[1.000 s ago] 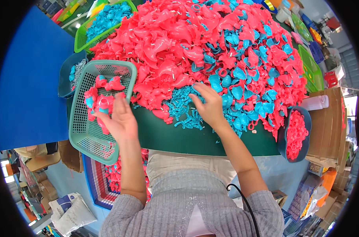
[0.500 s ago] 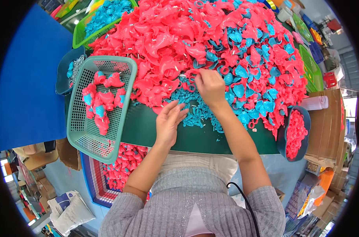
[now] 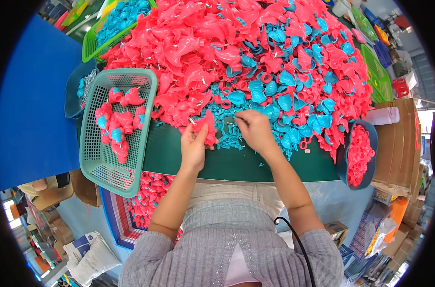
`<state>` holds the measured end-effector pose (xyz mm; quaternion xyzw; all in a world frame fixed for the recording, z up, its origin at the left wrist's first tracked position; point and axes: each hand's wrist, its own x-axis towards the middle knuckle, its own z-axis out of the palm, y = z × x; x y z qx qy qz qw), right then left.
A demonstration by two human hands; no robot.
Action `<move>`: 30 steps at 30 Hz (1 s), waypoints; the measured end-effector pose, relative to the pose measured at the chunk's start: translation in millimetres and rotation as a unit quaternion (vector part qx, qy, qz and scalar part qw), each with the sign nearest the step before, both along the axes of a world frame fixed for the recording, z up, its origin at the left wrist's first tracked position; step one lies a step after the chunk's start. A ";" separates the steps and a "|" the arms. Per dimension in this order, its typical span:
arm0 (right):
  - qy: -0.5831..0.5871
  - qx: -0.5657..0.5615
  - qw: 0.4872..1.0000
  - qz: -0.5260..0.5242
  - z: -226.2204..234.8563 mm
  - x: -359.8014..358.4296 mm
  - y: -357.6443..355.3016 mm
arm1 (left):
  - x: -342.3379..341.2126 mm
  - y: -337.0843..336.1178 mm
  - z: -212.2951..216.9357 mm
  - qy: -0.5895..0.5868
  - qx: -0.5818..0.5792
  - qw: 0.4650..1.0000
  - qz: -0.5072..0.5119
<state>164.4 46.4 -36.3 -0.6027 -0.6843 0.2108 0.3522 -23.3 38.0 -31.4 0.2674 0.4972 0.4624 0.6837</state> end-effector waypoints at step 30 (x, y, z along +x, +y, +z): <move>-0.136 0.112 0.980 0.093 -9.8 -23.1 31.4 | -19.1 -13.8 1.1 -0.112 -0.062 0.989 -0.076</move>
